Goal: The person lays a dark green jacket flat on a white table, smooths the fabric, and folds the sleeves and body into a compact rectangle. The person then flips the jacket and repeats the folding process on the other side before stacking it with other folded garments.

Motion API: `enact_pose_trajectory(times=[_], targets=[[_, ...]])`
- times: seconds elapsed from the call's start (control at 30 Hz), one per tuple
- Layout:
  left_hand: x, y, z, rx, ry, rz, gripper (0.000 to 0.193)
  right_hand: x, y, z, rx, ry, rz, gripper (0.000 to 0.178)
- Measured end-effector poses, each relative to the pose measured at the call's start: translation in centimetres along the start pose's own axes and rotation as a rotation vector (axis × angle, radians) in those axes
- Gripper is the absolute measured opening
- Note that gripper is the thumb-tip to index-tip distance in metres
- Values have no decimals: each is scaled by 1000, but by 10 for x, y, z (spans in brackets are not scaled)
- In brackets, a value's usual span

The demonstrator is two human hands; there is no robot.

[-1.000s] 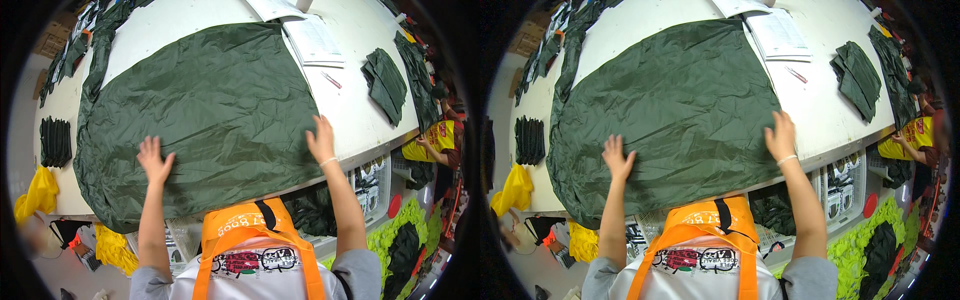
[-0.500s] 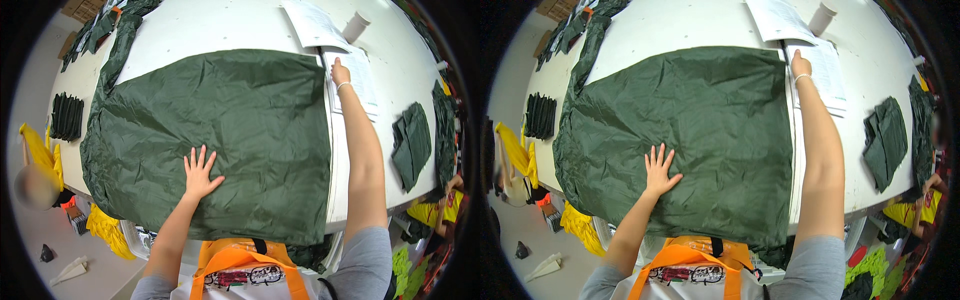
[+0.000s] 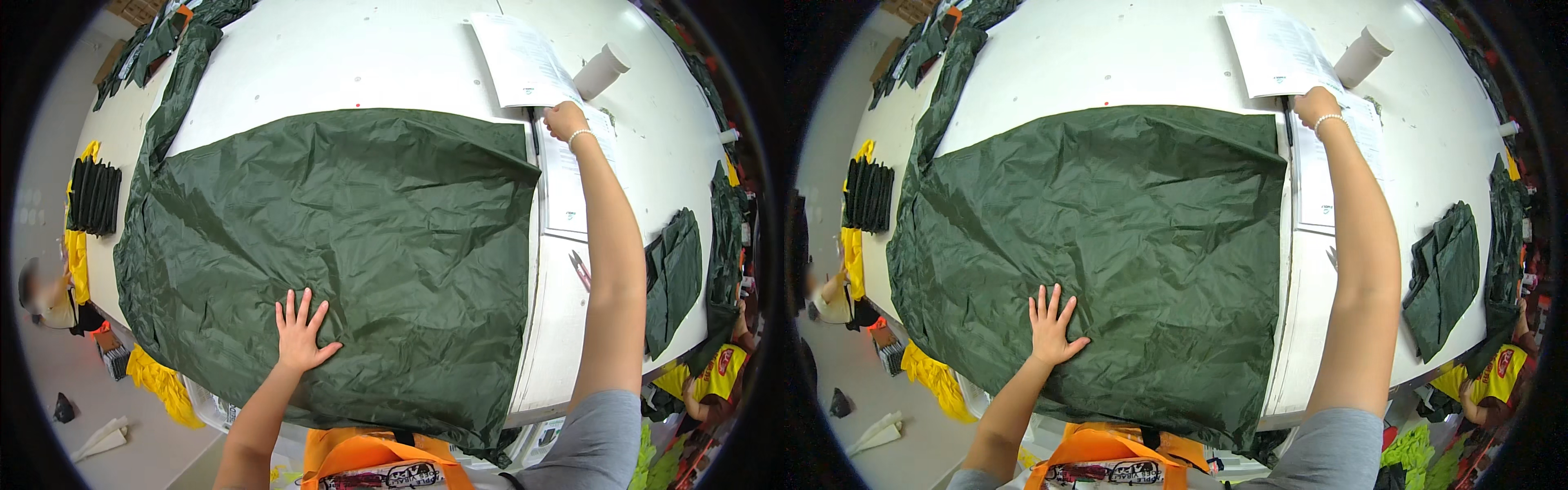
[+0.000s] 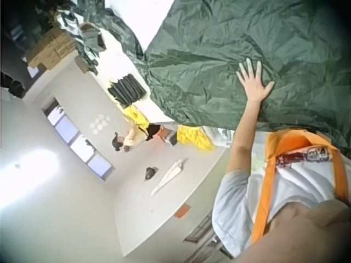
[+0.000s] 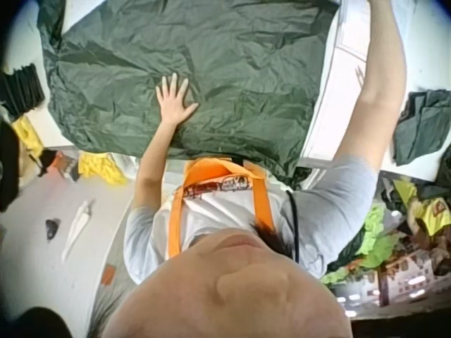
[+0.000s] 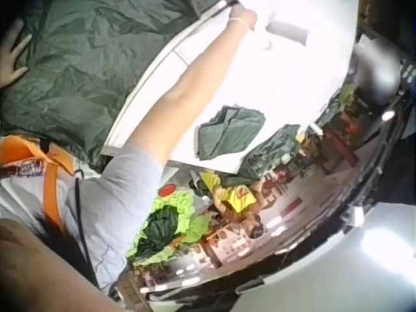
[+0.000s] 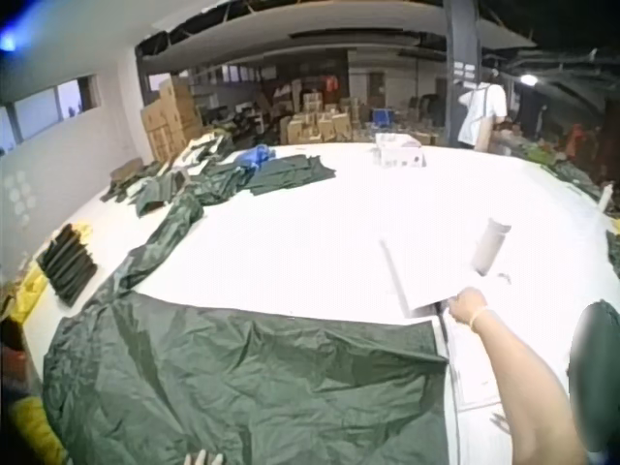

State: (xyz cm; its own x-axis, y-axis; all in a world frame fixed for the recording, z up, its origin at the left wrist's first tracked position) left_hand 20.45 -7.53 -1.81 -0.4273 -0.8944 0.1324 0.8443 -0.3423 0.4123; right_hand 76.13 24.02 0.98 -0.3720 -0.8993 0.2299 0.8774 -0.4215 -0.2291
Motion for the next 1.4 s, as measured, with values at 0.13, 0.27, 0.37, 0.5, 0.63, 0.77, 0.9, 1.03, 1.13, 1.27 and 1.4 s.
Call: enact_pose_trajectory(times=[0.13, 0.27, 0.37, 0.5, 0.63, 0.77, 0.9, 1.03, 1.13, 1.27, 1.4], targets=[[0, 0, -1, -7, 1, -1, 80, 41, -32, -21, 0, -516, -56, 59], [-4, -2, -1, -26, -12, -26, 81, 37, -28, -54, 79, -399, 51, 48], [-2, -2, -2, -35, -19, -12, 81, 30, -21, -68, -15, -263, 86, 33], [-3, 0, 1, 2, -5, 4, 80, 4, -12, -20, -508, -120, -96, 33], [-3, 0, 0, 10, 10, 7, 80, -17, 7, -20, -852, 105, -495, 36], [-2, 0, -1, -6, -13, 1, 80, -36, 21, -45, -1098, 78, -653, 51], [-6, 0, -2, -13, -18, -15, 80, -43, 29, -53, -1229, 91, -552, 52], [-16, 1, 3, -23, -7, -17, 81, 14, 19, -38, -898, 328, -254, 52], [-15, 1, 7, 8, 17, -1, 81, 165, -43, -47, -567, 391, 301, 43], [-14, -4, 4, 27, 47, -36, 80, 363, -112, -99, -24, 40, 808, 60], [-1, -17, 6, 179, 111, -89, 83, 434, -104, -160, 302, -66, 742, 71]])
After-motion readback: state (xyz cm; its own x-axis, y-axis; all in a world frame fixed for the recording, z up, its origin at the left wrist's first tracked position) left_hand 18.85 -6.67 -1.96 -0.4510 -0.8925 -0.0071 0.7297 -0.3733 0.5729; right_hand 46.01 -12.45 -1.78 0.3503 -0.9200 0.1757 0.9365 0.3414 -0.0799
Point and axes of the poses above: each hand's wrist, its own x-axis away from the middle knuckle, its own z-axis out of the back of the hand, y = z × x, the point moved 3 cm from there along -x, towards the middle knuckle, and after that the axes turned 13 degrees about x, right-handed, at the moved point
